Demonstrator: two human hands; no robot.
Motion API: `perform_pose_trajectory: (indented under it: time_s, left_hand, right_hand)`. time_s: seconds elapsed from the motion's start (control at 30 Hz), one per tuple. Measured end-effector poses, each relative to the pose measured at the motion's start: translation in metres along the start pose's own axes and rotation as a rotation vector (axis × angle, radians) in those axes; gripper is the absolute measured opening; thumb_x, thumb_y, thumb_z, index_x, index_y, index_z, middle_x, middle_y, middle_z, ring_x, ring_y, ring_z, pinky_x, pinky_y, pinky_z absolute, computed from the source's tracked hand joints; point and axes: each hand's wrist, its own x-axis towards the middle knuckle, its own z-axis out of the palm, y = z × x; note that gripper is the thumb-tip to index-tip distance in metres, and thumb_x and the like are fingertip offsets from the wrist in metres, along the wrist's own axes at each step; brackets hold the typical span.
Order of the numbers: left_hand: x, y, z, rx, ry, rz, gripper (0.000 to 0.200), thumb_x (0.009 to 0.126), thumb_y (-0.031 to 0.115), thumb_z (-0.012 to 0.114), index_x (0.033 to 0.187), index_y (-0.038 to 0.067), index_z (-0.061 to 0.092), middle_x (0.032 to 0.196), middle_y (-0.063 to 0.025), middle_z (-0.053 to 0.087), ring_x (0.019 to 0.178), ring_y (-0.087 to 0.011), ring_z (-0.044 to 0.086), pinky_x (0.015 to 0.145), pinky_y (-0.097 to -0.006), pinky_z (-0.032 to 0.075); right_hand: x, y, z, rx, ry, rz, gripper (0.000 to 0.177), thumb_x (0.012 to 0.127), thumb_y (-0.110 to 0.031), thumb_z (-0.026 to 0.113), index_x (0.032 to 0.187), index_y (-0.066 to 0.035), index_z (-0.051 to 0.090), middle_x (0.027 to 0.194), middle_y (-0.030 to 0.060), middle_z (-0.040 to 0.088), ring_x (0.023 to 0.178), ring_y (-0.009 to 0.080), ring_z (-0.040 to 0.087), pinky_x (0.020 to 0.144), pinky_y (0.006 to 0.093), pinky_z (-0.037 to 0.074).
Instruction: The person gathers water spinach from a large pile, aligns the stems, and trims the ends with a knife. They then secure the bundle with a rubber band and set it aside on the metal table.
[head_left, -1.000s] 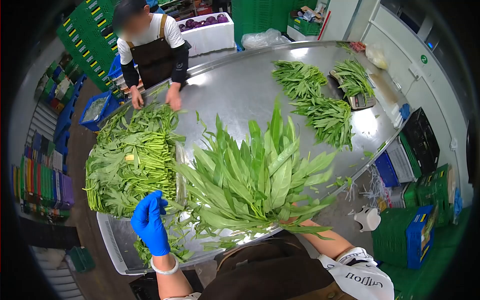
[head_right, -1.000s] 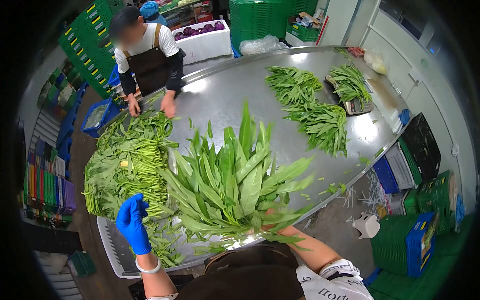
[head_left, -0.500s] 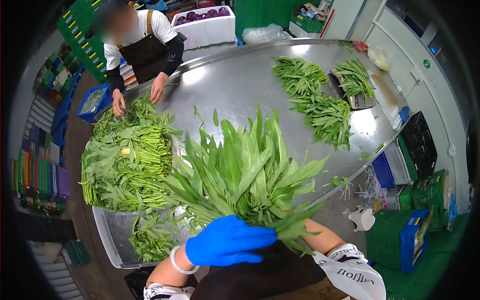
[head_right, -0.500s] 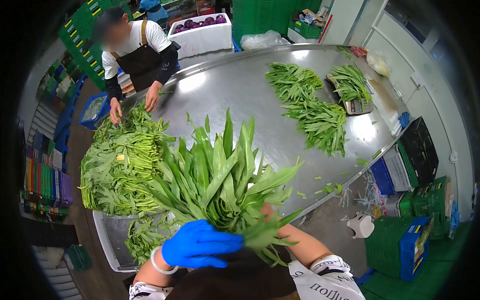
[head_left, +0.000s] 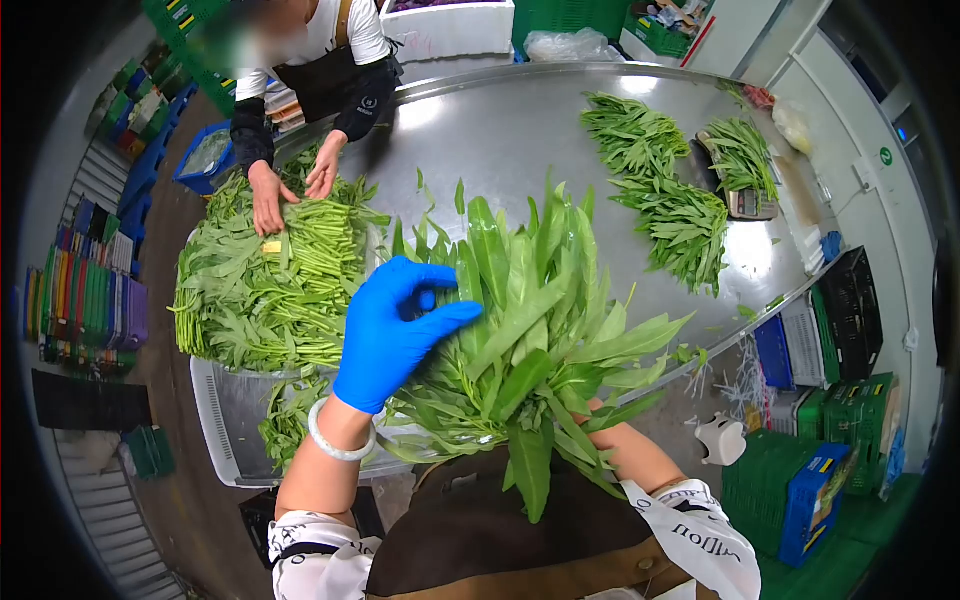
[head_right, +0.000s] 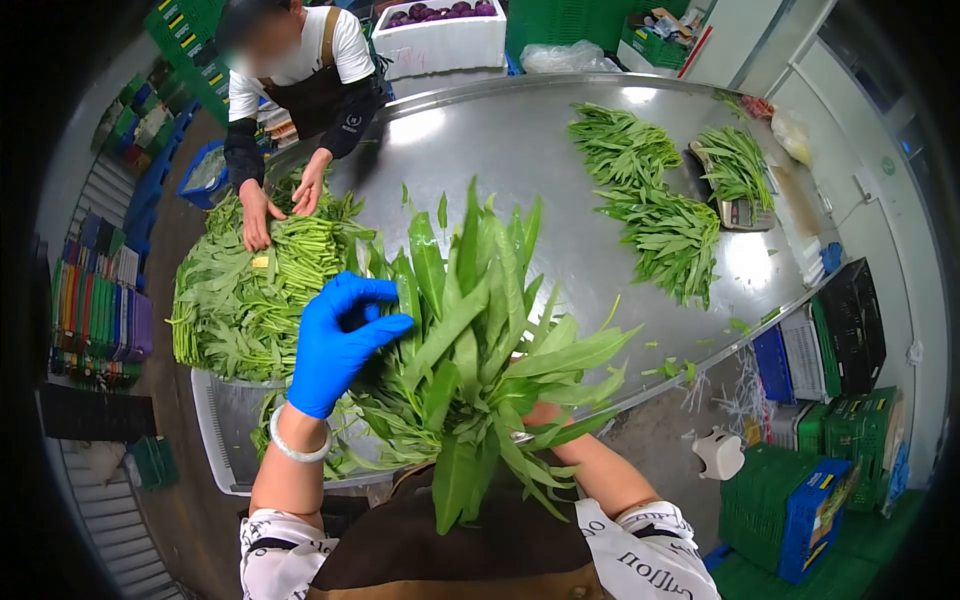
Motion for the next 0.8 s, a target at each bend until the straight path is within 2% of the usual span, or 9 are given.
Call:
perform_pose_trajectory:
  time_s: [0.13, 0.27, 0.37, 0.4, 0.53, 0.63, 0.7, 0.73, 0.8]
  left_hand:
    - [-0.004, -0.003, 0.007, 0.027, 0.086, 0.274, 0.02, 0.07, 0.004, 0.078, 0.086, 0.004, 0.065, 0.079, -0.0046, 0.053, 0.067, -0.0138, 0.05, 0.06, -0.0263, 0.041]
    - [-0.019, 0.009, 0.003, -0.097, 0.077, 0.162, 0.02, 0.077, -0.005, 0.068, 0.092, 0.004, 0.058, 0.085, -0.0043, 0.059, 0.071, -0.0077, 0.05, 0.061, -0.0203, 0.039]
    - [-0.036, 0.006, 0.0, -0.365, 0.011, -0.173, 0.016, 0.083, -0.003, 0.064, 0.093, 0.004, 0.054, 0.083, -0.0069, 0.06, 0.066, -0.0078, 0.051, 0.058, -0.0204, 0.041]
    - [-0.038, 0.01, -0.004, -0.424, -0.025, -0.266, 0.012, 0.087, 0.002, 0.061, 0.095, 0.004, 0.051, 0.078, -0.0077, 0.059, 0.062, -0.0086, 0.051, 0.055, -0.0213, 0.041]
    - [-0.043, -0.003, -0.02, -0.674, 0.025, -0.347, 0.021, 0.085, 0.0, 0.058, 0.104, 0.004, 0.05, 0.083, -0.0049, 0.056, 0.069, -0.0093, 0.053, 0.058, -0.0226, 0.043]
    - [-0.053, -0.033, -0.044, -1.113, 0.404, -0.184, 0.025, 0.084, 0.002, 0.062, 0.106, 0.003, 0.05, 0.083, -0.0039, 0.053, 0.071, -0.0094, 0.051, 0.059, -0.0215, 0.042]
    - [-0.055, -0.043, -0.081, -1.091, 0.254, 0.112, 0.033, 0.083, 0.003, 0.063, 0.113, 0.004, 0.049, 0.081, -0.0024, 0.05, 0.071, -0.0098, 0.049, 0.061, -0.0221, 0.043]
    - [-0.066, -0.047, -0.089, -0.863, 0.397, -0.056, 0.037, 0.081, 0.001, 0.065, 0.116, 0.002, 0.054, 0.085, -0.0064, 0.058, 0.071, -0.0113, 0.053, 0.064, -0.0228, 0.046]
    - [-0.07, -0.023, -0.097, -0.377, -0.272, -0.159, 0.033, 0.08, 0.001, 0.066, 0.113, 0.001, 0.06, 0.091, -0.0099, 0.064, 0.074, -0.0156, 0.059, 0.067, -0.0244, 0.048]
  right_hand:
    - [-0.001, 0.004, 0.005, 0.005, 0.028, -0.001, 0.028, 0.081, -0.016, 0.06, 0.106, -0.004, 0.062, 0.1, 0.0143, 0.063, 0.092, 0.0366, 0.06, 0.08, 0.048, 0.047]
    - [0.018, -0.011, -0.006, -0.003, -0.081, 0.166, 0.023, 0.085, -0.014, 0.055, 0.104, -0.002, 0.062, 0.102, 0.0166, 0.062, 0.093, 0.0353, 0.061, 0.08, 0.0463, 0.048]
    - [0.028, -0.013, -0.013, 0.024, 0.074, 0.0, 0.022, 0.085, -0.012, 0.054, 0.103, -0.001, 0.062, 0.099, 0.019, 0.062, 0.091, 0.0381, 0.06, 0.077, 0.0467, 0.048]
    - [0.027, -0.011, -0.013, 0.183, 0.048, 0.049, 0.023, 0.081, -0.01, 0.057, 0.101, 0.001, 0.061, 0.096, 0.0194, 0.061, 0.085, 0.0394, 0.06, 0.071, 0.0455, 0.049]
    - [0.034, -0.016, -0.018, -0.081, 0.069, -0.074, 0.034, 0.068, -0.012, 0.062, 0.1, 0.0, 0.062, 0.091, 0.016, 0.062, 0.08, 0.0342, 0.061, 0.066, 0.0423, 0.049]
    - [0.021, -0.004, 0.007, 0.116, 0.145, 0.147, 0.034, 0.067, -0.015, 0.063, 0.098, -0.001, 0.062, 0.09, 0.0152, 0.062, 0.079, 0.0331, 0.061, 0.067, 0.0422, 0.049]
    - [-0.006, 0.023, 0.047, 0.307, 0.196, 0.323, 0.033, 0.067, -0.017, 0.064, 0.096, -0.002, 0.061, 0.091, 0.015, 0.062, 0.078, 0.0324, 0.061, 0.067, 0.0415, 0.049]
    - [0.005, 0.017, 0.036, 0.217, 0.181, 0.283, 0.033, 0.067, -0.017, 0.064, 0.096, -0.002, 0.061, 0.09, 0.0149, 0.062, 0.078, 0.0323, 0.061, 0.067, 0.0413, 0.049]
    - [0.027, -0.001, 0.003, 0.034, 0.152, 0.216, 0.032, 0.067, -0.017, 0.063, 0.095, -0.002, 0.061, 0.09, 0.0148, 0.062, 0.078, 0.032, 0.061, 0.067, 0.0409, 0.049]
